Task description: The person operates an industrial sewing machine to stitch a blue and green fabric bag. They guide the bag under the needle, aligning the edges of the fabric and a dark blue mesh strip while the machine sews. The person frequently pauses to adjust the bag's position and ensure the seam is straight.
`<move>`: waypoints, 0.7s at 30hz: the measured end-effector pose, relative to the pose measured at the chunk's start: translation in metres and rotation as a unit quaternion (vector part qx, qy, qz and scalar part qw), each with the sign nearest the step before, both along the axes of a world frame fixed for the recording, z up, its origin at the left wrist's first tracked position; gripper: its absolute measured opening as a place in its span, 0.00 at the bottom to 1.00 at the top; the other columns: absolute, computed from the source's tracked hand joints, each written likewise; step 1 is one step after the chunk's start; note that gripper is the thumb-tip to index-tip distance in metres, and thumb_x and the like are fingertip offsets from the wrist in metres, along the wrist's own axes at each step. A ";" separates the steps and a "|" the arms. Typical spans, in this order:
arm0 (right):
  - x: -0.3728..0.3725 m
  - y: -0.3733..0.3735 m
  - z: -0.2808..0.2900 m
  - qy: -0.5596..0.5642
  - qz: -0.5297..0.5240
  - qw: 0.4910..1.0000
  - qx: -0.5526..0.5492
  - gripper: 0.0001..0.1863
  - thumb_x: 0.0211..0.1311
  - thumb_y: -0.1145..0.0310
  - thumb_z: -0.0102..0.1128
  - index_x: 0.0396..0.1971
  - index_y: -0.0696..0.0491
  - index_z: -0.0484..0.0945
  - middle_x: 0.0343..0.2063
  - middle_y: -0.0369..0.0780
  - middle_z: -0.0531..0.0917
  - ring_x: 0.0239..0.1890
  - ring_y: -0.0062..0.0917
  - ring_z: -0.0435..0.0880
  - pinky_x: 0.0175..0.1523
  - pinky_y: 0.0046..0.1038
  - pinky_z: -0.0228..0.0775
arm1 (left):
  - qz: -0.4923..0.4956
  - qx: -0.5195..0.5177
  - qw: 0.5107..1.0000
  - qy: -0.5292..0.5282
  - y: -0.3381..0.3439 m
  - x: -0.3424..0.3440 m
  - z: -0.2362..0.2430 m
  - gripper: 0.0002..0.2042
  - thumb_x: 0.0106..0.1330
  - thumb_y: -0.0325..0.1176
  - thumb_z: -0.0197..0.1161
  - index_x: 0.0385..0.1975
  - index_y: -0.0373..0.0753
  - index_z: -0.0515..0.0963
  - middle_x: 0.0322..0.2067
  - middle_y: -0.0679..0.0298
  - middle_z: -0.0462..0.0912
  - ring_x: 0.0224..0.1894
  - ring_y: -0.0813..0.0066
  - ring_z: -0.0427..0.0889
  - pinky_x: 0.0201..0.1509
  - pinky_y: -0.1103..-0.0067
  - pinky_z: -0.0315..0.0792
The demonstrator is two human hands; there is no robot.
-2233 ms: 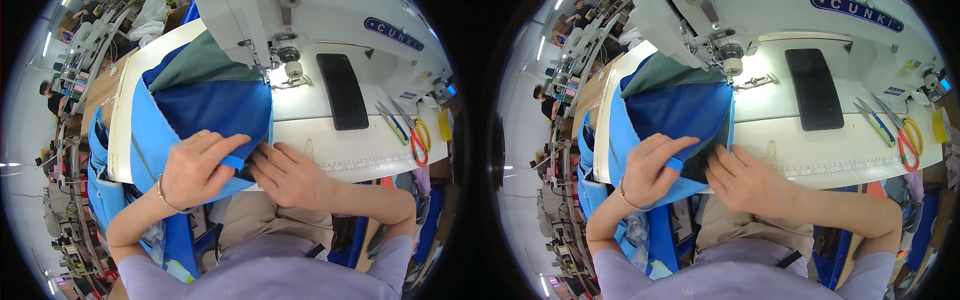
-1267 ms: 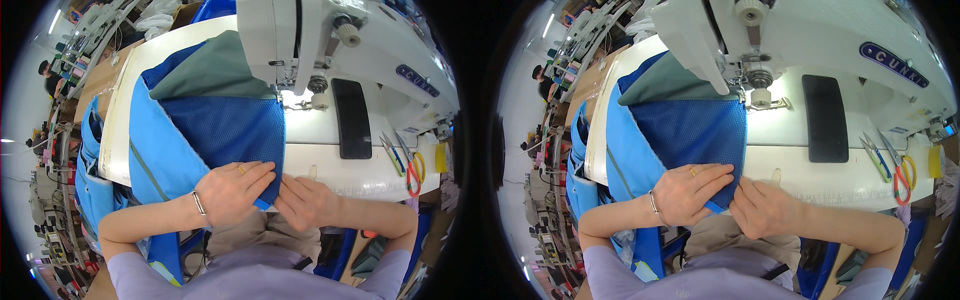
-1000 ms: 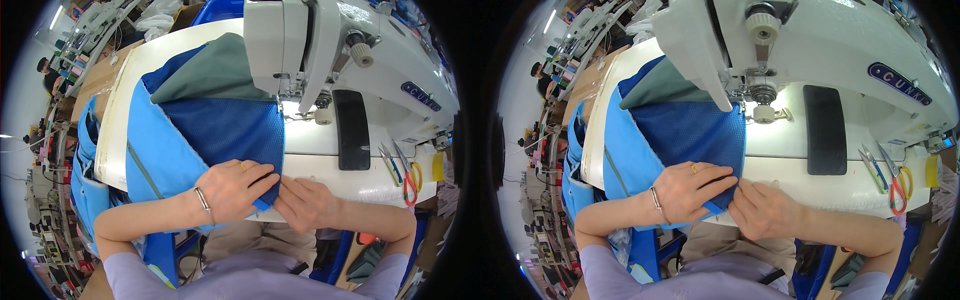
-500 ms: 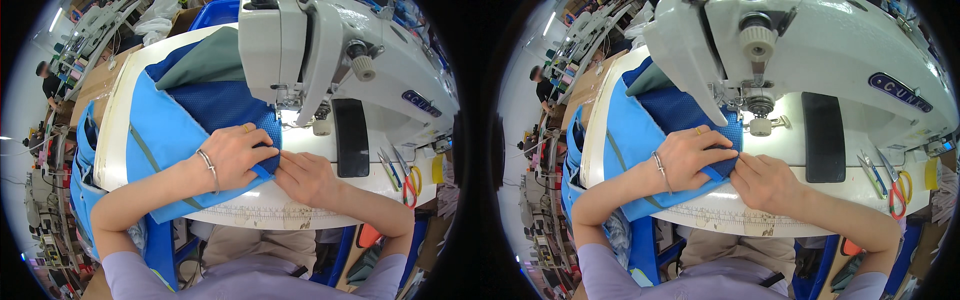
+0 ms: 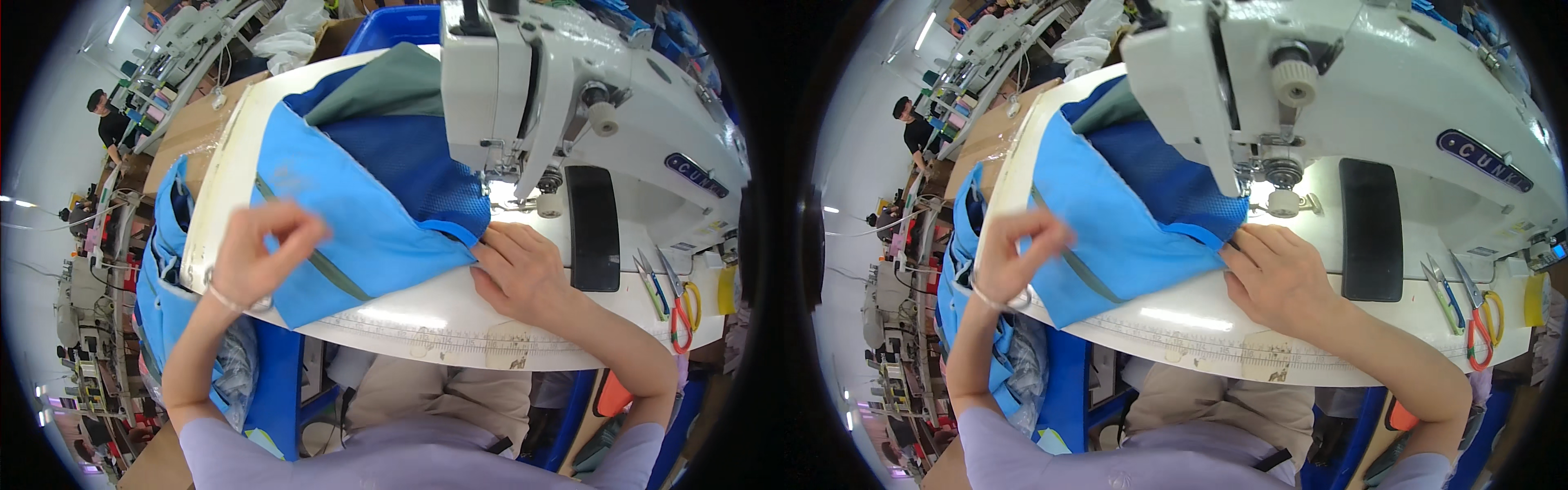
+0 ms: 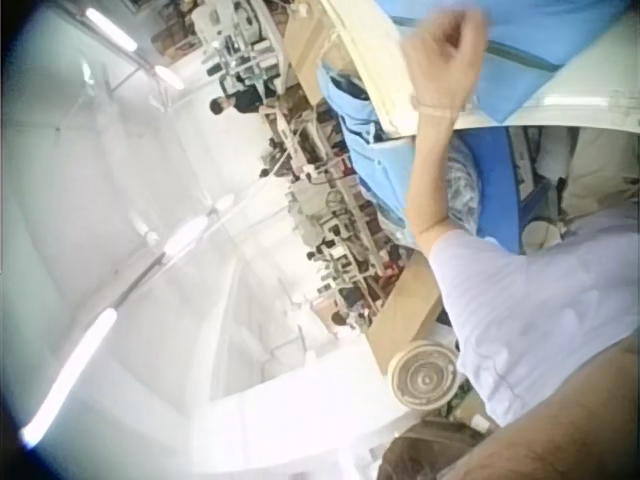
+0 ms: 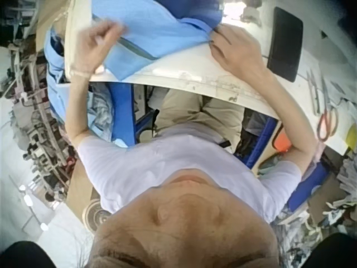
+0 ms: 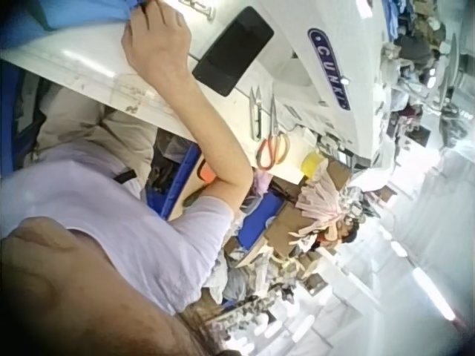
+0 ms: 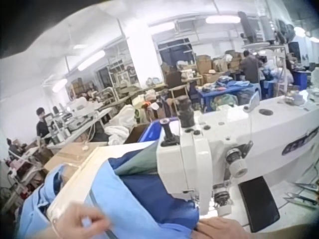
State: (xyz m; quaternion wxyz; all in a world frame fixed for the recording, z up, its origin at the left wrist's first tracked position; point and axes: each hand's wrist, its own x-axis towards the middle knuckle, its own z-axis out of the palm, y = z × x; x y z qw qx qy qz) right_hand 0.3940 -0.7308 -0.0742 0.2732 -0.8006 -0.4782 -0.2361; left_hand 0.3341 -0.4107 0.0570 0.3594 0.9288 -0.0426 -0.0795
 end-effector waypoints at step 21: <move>-0.130 0.037 0.018 0.034 0.095 0.995 0.013 0.11 0.51 0.71 0.65 0.36 0.57 0.83 0.51 0.48 0.81 0.56 0.41 0.79 0.58 0.39 0.76 | -0.062 -0.224 0.900 0.370 0.035 -0.092 -0.122 0.17 0.78 0.44 0.56 0.50 0.36 0.82 0.44 0.58 0.88 0.38 0.74 0.86 0.40 0.77 0.80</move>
